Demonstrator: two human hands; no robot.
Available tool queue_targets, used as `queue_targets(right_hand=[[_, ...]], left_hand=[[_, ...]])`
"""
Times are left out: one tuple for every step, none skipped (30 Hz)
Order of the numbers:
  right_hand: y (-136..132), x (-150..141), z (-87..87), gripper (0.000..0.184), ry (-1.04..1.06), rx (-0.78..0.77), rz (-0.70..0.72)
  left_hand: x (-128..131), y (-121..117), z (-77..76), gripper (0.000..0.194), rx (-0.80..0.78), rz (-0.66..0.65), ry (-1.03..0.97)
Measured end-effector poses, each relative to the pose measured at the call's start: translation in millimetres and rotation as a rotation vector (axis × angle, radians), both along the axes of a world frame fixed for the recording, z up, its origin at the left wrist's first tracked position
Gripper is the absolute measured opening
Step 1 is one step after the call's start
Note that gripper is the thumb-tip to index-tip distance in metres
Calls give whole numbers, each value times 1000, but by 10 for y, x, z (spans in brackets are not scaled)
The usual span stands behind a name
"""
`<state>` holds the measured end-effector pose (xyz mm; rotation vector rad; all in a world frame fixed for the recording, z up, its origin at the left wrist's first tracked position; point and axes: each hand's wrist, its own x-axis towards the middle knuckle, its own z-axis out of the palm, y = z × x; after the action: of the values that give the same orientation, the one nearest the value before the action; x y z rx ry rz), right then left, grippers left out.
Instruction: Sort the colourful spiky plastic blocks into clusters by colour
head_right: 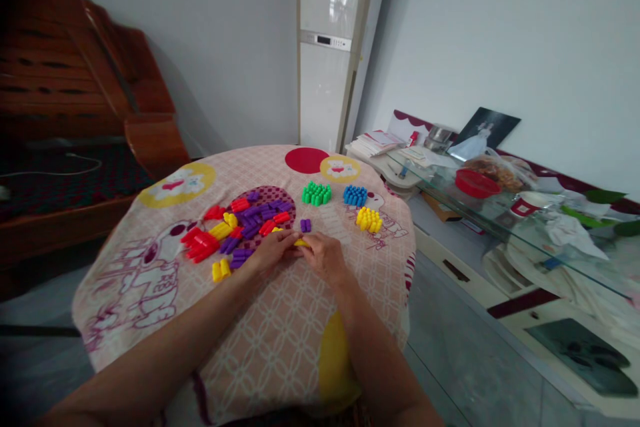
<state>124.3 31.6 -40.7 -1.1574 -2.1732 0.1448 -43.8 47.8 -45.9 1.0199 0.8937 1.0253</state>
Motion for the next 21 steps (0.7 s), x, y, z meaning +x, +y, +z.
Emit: queue_targets(right_hand=[[-1,18,5,20,-3,6,-21],[-2,33,10,19,-4,10,-49],[-1,48,16,19,-6,11,-81],[2,65,22,19,-9,6,-118],[9,90,29,19,-9,-3,-164],[21,125,36,18,-5,-16,-222],[38,174,45,19,7,-29,-290],[60,239,54,19,29,-38,-364],[83,318,64,20,60,-42,-441],[108,409,73,22,97,-40,-523],[131,509,81,24,132,-33,-607],[150,610,86,26,163,-28,-692],[163,708,88,27,181,-29,-775],[171,797,86,28,187,-38,-847],[172,871,82,28,182,-56,-903],[168,930,75,28,169,-81,-941],[160,971,67,27,152,-112,-964],[149,997,59,27,135,-141,-977],[137,1012,51,27,119,-162,-982],[126,1019,44,27,106,-175,-983],[117,1022,38,27,98,-179,-980]], left_hand=[[24,-19,20,46,-3,-23,-19],[47,-36,39,48,-4,-46,-36],[68,-50,56,49,-1,-67,-50],[84,-60,68,50,6,-80,-58],[93,-65,73,51,16,-84,-55],[95,-67,71,51,31,-76,-43],[90,-65,64,51,49,-61,-22],[80,-61,52,50,71,-43,9],[67,-57,37,48,92,-26,45],[51,-52,21,46,108,-17,81],[35,-49,7,45,119,-13,113],[22,-48,-5,43,124,-9,136],[11,-47,-15,42,124,-9,152],[4,-49,-22,40,123,-10,160],[1,-51,-27,39,121,-10,162],[0,-53,-30,37,118,-14,162],[2,-55,-33,36,115,-16,162],[5,-57,-35,35,111,-22,165],[8,-57,-37,35,109,-27,168],[9,-57,-38,34,108,-30,172],[9,-56,-38,34,108,-35,177]])
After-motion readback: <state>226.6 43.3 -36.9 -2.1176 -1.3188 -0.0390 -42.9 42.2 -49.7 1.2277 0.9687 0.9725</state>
